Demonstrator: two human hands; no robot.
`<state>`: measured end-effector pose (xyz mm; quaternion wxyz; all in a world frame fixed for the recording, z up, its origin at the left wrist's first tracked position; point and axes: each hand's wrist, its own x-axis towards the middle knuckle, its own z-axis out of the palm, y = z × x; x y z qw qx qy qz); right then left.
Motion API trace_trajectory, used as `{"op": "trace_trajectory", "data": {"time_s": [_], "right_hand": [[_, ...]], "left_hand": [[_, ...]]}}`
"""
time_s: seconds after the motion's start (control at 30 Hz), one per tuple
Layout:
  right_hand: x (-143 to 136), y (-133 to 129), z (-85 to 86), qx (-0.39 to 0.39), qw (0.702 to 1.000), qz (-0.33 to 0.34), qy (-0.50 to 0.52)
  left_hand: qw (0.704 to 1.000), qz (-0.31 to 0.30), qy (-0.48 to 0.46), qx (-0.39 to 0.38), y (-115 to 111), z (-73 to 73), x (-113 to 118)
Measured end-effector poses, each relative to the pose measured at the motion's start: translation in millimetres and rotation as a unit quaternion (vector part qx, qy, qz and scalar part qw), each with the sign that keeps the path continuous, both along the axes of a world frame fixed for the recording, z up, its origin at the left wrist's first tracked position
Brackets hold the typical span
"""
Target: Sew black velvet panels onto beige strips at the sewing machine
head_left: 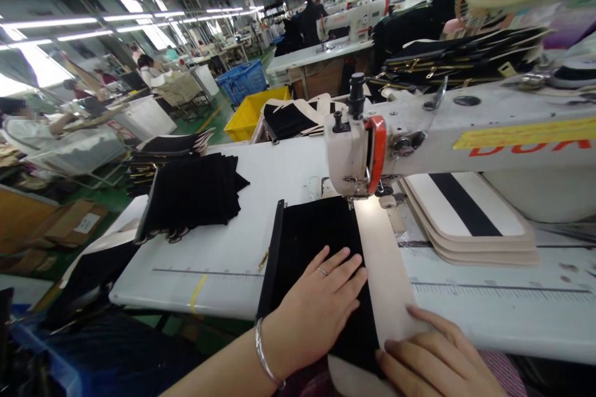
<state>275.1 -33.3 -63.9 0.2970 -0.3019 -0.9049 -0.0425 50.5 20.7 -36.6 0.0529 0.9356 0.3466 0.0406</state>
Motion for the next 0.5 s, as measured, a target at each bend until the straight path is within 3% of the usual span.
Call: {"op": "trace_trajectory", "data": {"time_s": [0.27,0.5], "right_hand": [[-1,21,-2.1,-0.045,0.999,-0.014,0.016],[-9,31,-10.0,-0.091,0.989,-0.051,0.101]], "left_hand": [[0.994,-0.051,-0.089,-0.035,-9,1.4,-7],[0.986,-0.076,-0.148,-0.001,4,-13.3,-12]]}}
